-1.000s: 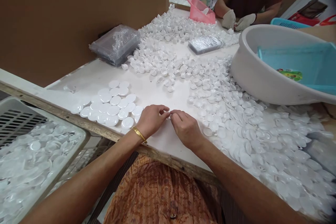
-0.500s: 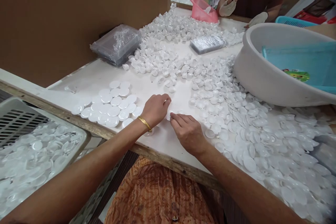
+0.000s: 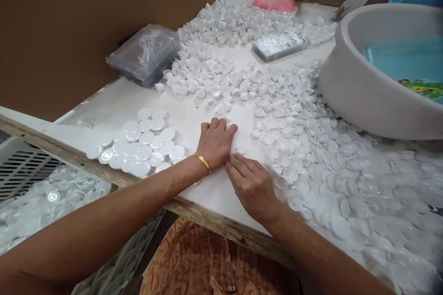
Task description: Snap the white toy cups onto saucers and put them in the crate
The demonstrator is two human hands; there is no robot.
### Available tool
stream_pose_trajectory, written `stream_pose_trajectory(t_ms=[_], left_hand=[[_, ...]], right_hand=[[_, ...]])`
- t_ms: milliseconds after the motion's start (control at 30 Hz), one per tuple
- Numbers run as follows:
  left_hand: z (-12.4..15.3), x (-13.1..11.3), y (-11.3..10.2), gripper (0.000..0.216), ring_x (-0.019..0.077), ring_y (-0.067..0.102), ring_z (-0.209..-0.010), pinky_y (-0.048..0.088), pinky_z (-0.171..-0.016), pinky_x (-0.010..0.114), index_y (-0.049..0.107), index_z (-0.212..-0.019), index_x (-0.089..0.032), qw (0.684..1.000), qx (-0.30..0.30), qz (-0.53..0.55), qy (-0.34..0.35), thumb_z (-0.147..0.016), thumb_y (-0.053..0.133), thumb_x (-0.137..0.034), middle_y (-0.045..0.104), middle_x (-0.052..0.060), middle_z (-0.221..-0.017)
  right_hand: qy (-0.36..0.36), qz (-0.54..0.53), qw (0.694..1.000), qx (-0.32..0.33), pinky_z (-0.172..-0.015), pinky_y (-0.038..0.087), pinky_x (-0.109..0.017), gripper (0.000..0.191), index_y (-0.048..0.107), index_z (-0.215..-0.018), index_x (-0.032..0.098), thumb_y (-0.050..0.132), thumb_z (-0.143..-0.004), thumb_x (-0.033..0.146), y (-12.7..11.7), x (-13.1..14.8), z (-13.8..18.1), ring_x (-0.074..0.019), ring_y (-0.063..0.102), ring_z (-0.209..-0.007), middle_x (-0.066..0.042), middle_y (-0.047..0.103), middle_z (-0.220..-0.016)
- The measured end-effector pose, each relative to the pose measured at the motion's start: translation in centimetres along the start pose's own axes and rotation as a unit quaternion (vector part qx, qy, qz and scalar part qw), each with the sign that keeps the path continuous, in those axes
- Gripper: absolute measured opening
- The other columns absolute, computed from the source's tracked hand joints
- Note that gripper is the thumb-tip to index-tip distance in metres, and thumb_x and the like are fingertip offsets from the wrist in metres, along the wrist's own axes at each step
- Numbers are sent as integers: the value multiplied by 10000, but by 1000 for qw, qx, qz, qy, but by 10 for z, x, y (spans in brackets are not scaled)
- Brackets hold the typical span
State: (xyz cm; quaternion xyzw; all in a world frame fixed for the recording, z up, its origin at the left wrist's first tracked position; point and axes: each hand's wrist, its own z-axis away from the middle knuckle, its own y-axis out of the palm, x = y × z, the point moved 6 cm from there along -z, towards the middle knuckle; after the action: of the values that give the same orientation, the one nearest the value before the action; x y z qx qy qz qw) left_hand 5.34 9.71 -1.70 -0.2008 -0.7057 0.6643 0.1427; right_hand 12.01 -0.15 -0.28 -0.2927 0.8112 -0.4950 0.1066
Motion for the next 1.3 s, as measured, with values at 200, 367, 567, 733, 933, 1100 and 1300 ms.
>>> stream_pose_trajectory(t_ms=[200,367,567,733,933,1100,1300], left_hand=[[-5,1,-1,279,256,393,-921,270,-756,409,539,-1055,-252,1000,3,0,-31,-865,338,-286,502,88,-947],[8,7,-13,386,298,395,-993,274,-807,447,549,-1097,-266,997,12,-44,-59,-880,269,-419,505,110,-990],[27,39,-21,511,327,463,-950,315,-753,461,519,-1160,-248,987,101,-15,-125,-888,150,-473,580,123,-938],[30,45,-36,445,318,496,-922,322,-760,465,583,-1047,-176,990,84,-52,-103,-896,234,-407,611,126,-888],[36,2,-34,320,260,471,-926,338,-762,393,590,-1083,-224,999,-16,34,-12,-858,405,-357,585,95,-933],[29,-34,-13,341,241,473,-960,355,-777,393,556,-1150,-237,994,-11,100,44,-815,498,-262,571,82,-1038],[42,-26,-9,321,185,540,-895,417,-809,345,592,-1102,-214,969,61,239,1,-797,492,-221,589,57,-994]], right_hand=[[3,-31,999,14,-841,437,-345,241,647,-990,99,461,-838,86,4,1,-4,-223,580,-1009,-119,650,-1087],[79,-101,991,27,-859,431,-325,239,615,-1048,157,460,-867,161,-19,-1,4,-182,554,-1051,-66,632,-1133],[314,-32,949,20,-786,461,-334,174,629,-950,193,490,-847,197,-87,-71,93,-189,583,-905,-56,668,-937],[311,27,934,171,-778,454,-343,300,579,-1108,189,555,-816,253,-90,-100,135,-224,538,-969,-64,627,-1046],[234,110,947,190,-760,422,-360,187,646,-965,177,553,-825,260,-76,-91,117,-230,556,-895,-65,651,-981],[274,150,945,96,-695,435,-353,238,660,-845,148,451,-874,259,-102,-103,111,-238,603,-823,-87,675,-870],[463,-266,846,17,-555,497,-262,248,609,-974,188,494,-841,362,-82,-87,82,-162,644,-672,-35,678,-755]])
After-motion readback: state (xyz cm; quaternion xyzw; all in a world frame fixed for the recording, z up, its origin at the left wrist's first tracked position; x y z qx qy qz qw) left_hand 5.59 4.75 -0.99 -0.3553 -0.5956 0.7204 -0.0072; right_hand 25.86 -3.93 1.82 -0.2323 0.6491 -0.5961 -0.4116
